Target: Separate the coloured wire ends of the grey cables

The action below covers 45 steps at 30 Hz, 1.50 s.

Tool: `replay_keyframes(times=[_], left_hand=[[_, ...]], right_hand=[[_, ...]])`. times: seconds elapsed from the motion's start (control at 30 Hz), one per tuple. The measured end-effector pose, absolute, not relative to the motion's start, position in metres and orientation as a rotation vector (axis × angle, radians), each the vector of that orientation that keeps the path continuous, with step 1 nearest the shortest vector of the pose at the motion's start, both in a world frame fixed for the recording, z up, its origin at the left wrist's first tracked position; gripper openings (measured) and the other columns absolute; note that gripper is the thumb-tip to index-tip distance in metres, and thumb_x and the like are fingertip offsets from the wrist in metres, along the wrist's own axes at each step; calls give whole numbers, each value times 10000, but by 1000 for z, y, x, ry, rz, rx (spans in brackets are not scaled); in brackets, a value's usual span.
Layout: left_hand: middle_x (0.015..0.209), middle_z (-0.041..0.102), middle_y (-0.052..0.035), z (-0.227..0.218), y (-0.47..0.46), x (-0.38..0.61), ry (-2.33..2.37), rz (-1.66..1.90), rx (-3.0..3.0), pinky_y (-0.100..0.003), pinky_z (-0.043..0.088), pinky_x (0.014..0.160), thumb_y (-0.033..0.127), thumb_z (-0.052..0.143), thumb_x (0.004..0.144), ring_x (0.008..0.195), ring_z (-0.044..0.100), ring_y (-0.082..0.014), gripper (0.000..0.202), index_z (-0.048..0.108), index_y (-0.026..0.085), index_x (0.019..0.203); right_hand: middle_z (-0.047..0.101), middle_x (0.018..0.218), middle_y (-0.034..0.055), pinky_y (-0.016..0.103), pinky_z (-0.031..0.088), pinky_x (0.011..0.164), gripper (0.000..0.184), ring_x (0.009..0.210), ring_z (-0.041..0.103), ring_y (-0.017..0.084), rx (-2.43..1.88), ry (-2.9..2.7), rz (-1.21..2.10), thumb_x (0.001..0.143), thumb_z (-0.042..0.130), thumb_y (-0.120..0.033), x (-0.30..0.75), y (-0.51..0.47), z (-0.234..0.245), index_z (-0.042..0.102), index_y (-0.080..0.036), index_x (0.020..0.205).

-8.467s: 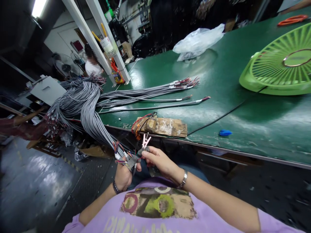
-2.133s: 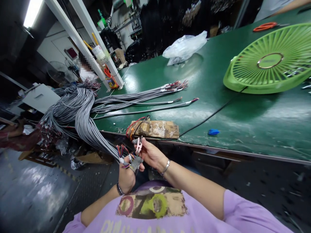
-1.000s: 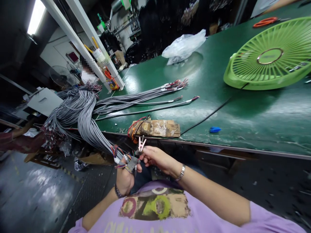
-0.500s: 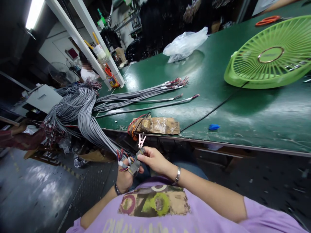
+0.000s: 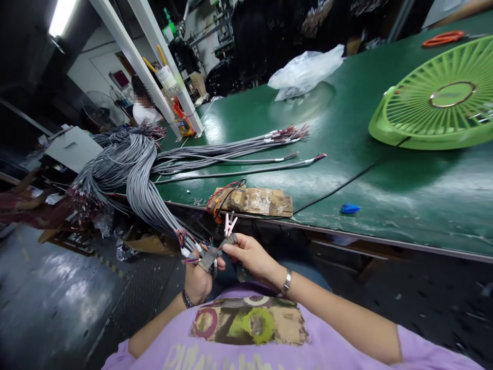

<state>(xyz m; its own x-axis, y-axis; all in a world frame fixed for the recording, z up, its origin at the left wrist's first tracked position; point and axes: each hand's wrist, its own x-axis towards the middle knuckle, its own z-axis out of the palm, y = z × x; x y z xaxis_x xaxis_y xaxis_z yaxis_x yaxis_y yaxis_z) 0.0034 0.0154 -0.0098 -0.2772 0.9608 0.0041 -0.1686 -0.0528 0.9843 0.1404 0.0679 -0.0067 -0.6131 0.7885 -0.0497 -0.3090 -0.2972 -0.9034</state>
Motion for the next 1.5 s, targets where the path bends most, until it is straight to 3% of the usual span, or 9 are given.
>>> replay_keyframes(times=[0.23,0.5,0.73,0.97,1.1,1.23,1.33,1.5], left_hand=[[535,655,-19,-9,11,4,1292,1371,1048,-235,449,484,352,661,741,483,591,-137,222,620,142,683],[533,647,-13,-10,13,4,1286,1481,975,-248,475,526,353,654,731,517,609,-146,218,622,148,667],[493,619,4,-4,16,6,1274,1524,906,-229,449,495,313,655,721,472,572,-125,184,616,148,651],[515,630,-10,5,17,15,1354,1473,1038,-232,443,474,434,667,710,449,555,-120,289,626,151,669],[540,642,-22,7,22,22,1342,1465,1145,-241,464,504,441,642,743,491,579,-133,292,638,152,699],[541,640,-21,4,26,25,1343,1489,1169,-241,469,512,410,635,760,504,587,-136,262,638,151,718],[548,643,-22,2,28,25,1325,1479,1165,-241,472,513,396,637,762,505,588,-136,250,639,148,734],[538,639,-19,-2,29,25,1325,1498,1140,-238,472,509,417,632,761,495,581,-132,272,628,152,703]], right_hand=[[574,486,-33,265,315,511,293,455,519,122,-592,-1154,2018,757,633,-437,133,66,-2,479,-188,743],[590,541,-13,273,321,543,323,526,529,136,-601,-1122,2011,735,647,-468,136,66,-7,492,-185,755],[523,570,-35,260,339,554,301,538,452,100,-714,-1111,1936,682,718,-405,140,69,-18,525,-173,683],[514,624,-2,264,380,557,494,558,438,112,-681,-762,2021,775,486,-648,143,82,-19,583,-166,745],[523,624,1,265,372,578,436,576,435,120,-732,-1005,1820,762,555,-599,141,93,-9,583,-169,699],[534,597,11,274,370,580,478,579,441,134,-826,-1114,1585,791,492,-617,137,98,-11,575,-178,619],[555,629,16,270,389,578,485,580,456,132,-722,-976,1749,802,472,-622,133,100,-17,620,-169,710],[607,698,29,255,415,551,446,571,503,122,-503,-668,2077,731,594,-605,128,105,-19,645,-168,802]])
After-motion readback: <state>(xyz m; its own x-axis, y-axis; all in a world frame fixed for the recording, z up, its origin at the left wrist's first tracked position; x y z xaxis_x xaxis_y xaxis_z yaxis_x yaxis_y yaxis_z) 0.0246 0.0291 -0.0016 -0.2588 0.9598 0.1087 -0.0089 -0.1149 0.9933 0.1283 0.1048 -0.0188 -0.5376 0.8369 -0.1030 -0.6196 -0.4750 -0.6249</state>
